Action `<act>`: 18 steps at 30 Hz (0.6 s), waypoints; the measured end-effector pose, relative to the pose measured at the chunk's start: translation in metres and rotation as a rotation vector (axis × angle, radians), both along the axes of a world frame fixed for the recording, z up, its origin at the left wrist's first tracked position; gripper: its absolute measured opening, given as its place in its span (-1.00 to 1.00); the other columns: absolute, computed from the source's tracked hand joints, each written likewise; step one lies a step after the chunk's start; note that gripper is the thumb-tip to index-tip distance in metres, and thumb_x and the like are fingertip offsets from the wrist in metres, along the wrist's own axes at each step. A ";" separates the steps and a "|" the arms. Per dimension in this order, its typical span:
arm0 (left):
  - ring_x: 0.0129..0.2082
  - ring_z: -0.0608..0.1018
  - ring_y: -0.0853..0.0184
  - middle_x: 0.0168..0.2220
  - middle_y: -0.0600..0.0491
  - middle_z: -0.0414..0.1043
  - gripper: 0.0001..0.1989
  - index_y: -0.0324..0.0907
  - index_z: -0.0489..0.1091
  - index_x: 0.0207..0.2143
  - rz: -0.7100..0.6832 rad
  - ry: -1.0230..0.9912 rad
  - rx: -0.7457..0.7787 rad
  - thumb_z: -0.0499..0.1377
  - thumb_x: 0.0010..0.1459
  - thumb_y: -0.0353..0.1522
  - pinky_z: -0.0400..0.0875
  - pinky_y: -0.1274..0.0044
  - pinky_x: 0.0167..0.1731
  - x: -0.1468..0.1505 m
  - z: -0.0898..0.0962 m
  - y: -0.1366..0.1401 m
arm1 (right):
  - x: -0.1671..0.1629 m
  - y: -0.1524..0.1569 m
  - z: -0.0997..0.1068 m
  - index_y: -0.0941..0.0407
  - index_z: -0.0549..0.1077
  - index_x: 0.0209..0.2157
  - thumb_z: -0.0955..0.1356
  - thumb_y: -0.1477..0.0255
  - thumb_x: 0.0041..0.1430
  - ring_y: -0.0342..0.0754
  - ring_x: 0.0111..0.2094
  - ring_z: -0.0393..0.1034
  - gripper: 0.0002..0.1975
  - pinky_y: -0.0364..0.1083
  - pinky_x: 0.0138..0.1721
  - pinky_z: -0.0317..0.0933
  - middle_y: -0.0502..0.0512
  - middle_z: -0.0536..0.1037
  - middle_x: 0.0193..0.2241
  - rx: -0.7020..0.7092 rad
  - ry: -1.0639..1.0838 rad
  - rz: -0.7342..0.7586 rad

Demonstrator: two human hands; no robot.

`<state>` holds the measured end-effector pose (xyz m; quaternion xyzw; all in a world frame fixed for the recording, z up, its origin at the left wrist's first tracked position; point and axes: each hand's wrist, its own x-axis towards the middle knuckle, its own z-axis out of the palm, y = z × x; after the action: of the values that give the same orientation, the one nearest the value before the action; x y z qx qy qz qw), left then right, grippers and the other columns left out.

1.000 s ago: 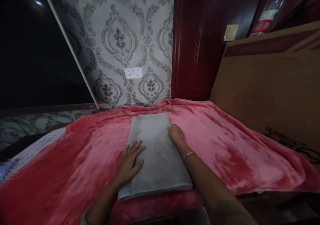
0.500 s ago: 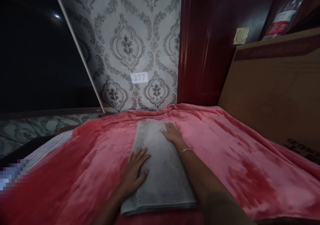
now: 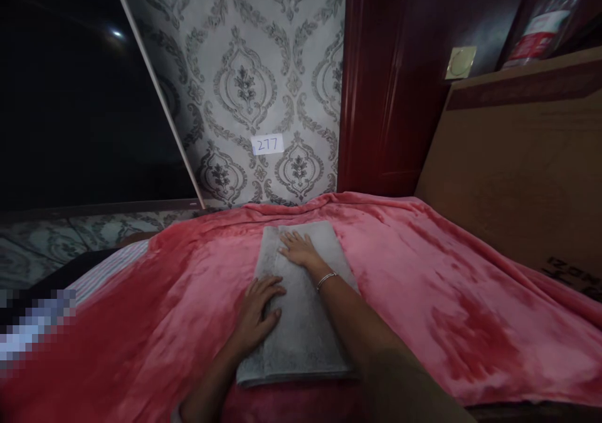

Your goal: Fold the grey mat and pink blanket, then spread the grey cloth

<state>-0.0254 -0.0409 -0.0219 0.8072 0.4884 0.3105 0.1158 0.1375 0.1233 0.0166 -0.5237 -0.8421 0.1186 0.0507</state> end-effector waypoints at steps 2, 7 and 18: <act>0.22 0.38 0.11 0.19 -0.03 0.44 -0.69 -0.05 0.49 -0.06 0.000 -0.015 0.018 0.12 0.14 -0.32 0.12 0.09 0.27 0.000 0.000 0.001 | 0.000 -0.003 -0.001 -0.01 -0.02 0.45 0.05 0.11 0.42 0.06 0.46 -0.29 -0.36 0.22 0.39 -0.33 0.06 -0.09 0.46 -0.004 0.005 0.012; 0.17 0.41 0.13 0.15 -0.02 0.45 -0.72 -0.06 0.49 -0.11 -0.010 -0.029 0.038 0.15 0.12 -0.34 0.20 0.18 0.21 0.001 0.001 0.004 | 0.008 -0.017 -0.005 -0.01 -0.04 0.45 0.06 0.07 0.42 0.07 0.46 -0.33 -0.34 0.22 0.39 -0.36 0.08 -0.12 0.47 -0.024 0.021 0.018; 0.13 0.42 0.18 0.07 -0.05 0.42 -0.78 -0.11 0.48 -0.17 -0.003 -0.094 0.115 0.13 0.13 -0.39 0.27 0.27 0.17 0.000 -0.004 0.004 | 0.032 -0.126 -0.019 -0.01 0.07 0.42 0.10 0.19 0.44 0.14 0.45 -0.24 -0.41 0.27 0.37 -0.24 0.09 -0.04 0.45 0.118 0.055 0.122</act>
<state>-0.0253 -0.0369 -0.0258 0.7978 0.4625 0.3757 0.0924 0.1691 -0.0026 -0.0027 -0.4639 -0.8763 0.0858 0.0974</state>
